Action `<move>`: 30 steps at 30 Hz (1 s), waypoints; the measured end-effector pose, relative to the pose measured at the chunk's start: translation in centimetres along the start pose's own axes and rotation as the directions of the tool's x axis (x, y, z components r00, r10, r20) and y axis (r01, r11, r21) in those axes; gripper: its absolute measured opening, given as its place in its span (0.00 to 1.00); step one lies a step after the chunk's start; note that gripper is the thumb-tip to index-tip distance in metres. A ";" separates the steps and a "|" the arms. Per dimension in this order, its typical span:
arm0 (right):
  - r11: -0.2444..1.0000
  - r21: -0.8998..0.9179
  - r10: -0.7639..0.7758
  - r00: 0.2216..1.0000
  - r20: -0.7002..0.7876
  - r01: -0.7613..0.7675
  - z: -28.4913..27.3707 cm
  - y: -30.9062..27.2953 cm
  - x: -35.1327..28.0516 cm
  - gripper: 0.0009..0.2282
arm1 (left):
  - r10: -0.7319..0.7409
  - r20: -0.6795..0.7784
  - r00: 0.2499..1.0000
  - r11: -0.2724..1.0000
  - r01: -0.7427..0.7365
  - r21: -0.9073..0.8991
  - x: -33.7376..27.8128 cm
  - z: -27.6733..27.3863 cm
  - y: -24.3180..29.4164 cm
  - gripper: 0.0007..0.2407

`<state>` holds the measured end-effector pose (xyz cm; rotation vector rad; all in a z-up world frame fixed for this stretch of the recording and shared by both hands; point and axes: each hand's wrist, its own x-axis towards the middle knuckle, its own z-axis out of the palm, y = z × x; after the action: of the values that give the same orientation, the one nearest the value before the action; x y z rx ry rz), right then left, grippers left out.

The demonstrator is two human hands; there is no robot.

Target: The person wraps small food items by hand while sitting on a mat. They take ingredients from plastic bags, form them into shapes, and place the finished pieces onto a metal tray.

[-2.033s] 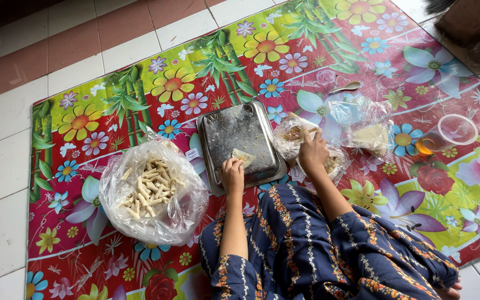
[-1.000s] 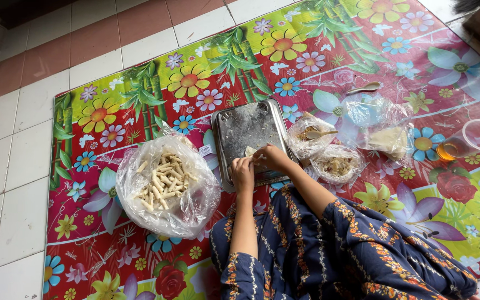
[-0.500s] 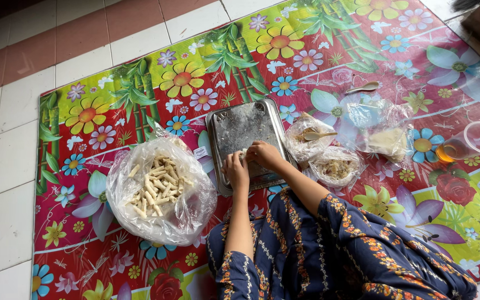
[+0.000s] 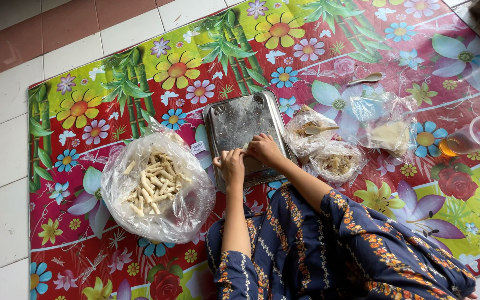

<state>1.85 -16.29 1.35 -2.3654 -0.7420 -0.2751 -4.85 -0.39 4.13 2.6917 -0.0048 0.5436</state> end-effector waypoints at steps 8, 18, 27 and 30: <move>0.989 -0.146 0.010 0.999 0.045 -0.004 0.0 -1.4 0.0 0.04 | 0.075 -0.072 0.995 0.993 -0.068 0.094 -0.5 1.0 0.3 0.05; 0.926 -0.319 -0.174 0.979 0.109 0.200 0.4 -1.4 -0.9 0.08 | 0.104 -0.060 0.993 0.994 -0.102 0.023 -0.7 3.3 -1.4 0.13; 0.955 -0.254 -0.134 0.986 0.095 0.154 -0.4 -1.1 0.1 0.05 | 0.073 -0.044 0.996 0.997 -0.072 0.022 0.0 2.7 -1.2 0.06; 0.963 -0.229 -0.134 0.990 0.050 0.142 -0.4 -1.4 0.0 0.05 | 0.073 -0.096 0.993 0.997 -0.072 0.014 0.1 2.6 -1.2 0.05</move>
<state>1.05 -15.67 2.31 -2.5467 -0.9384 -0.4011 -3.75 -0.26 1.52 2.6813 -0.0741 0.6973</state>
